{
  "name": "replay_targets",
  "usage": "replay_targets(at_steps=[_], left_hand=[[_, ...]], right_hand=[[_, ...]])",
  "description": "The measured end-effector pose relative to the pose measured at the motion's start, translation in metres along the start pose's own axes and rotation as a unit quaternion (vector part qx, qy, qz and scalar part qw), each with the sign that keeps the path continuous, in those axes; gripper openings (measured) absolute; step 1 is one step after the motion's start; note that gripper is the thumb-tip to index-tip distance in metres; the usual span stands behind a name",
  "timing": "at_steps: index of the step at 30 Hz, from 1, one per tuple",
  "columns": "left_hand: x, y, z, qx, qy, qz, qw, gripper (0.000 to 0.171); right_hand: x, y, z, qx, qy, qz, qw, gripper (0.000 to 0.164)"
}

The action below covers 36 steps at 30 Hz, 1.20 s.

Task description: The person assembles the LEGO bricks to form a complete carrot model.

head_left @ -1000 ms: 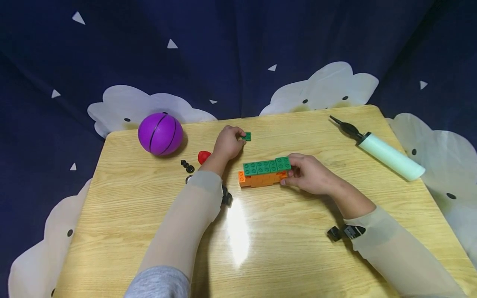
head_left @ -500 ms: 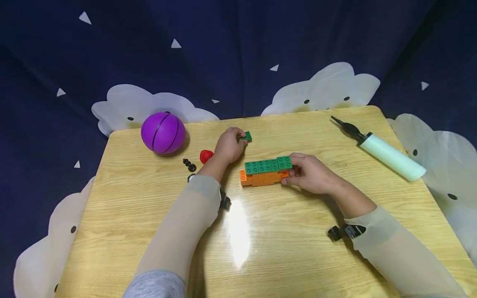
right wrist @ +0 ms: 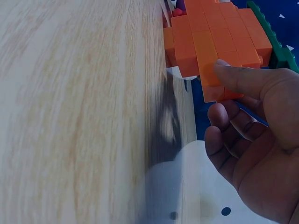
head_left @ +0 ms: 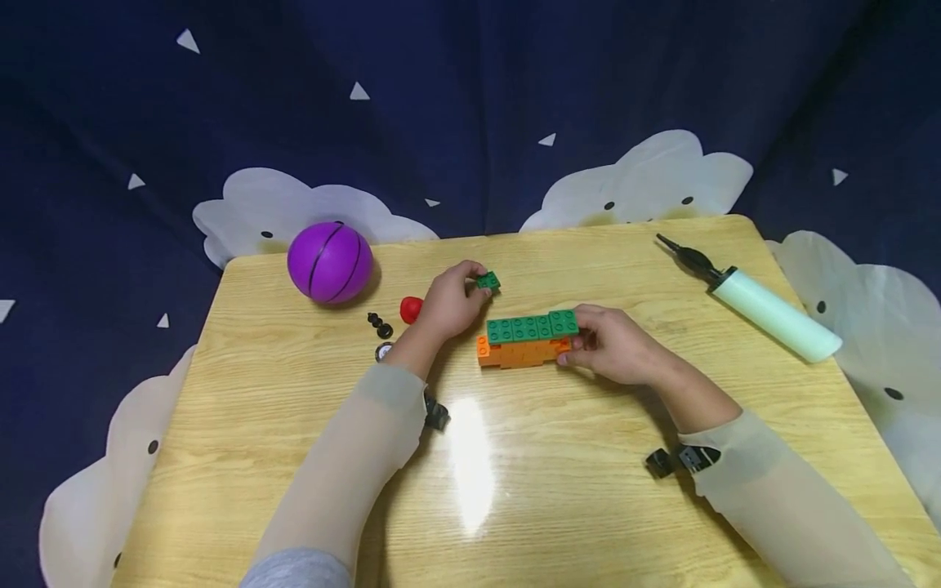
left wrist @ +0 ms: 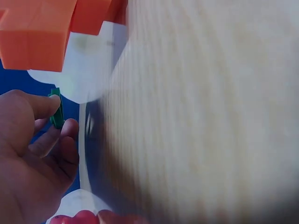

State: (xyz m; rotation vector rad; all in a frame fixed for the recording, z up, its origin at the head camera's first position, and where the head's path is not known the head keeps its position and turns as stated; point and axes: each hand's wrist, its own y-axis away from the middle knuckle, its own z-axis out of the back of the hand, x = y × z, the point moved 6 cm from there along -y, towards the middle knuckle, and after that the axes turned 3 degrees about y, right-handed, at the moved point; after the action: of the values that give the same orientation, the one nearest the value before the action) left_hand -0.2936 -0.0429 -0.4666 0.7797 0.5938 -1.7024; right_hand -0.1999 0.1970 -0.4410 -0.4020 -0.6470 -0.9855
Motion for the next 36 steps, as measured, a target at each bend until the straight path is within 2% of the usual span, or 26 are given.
replay_targets(at_steps=[7,15,27,36], left_hand=[[-0.004,0.019,0.003,0.002,0.021,-0.024,0.9995,0.033],[-0.009,0.04,0.009,0.0,0.042,-0.039,0.9983,0.035],[-0.014,0.066,0.017,-0.014,0.058,-0.081,0.995,0.033],[-0.017,0.084,0.026,-0.029,0.085,-0.086,0.9922,0.031]], right_hand=[[-0.001,0.0,-0.002,0.0,0.002,-0.012,1.0,0.042],[0.001,-0.001,-0.001,-0.007,-0.002,0.0,1.0,0.03],[-0.002,0.0,-0.001,-0.002,0.002,-0.013,1.0,0.028],[-0.001,-0.001,-0.001,-0.003,-0.002,-0.007,1.0,0.026]])
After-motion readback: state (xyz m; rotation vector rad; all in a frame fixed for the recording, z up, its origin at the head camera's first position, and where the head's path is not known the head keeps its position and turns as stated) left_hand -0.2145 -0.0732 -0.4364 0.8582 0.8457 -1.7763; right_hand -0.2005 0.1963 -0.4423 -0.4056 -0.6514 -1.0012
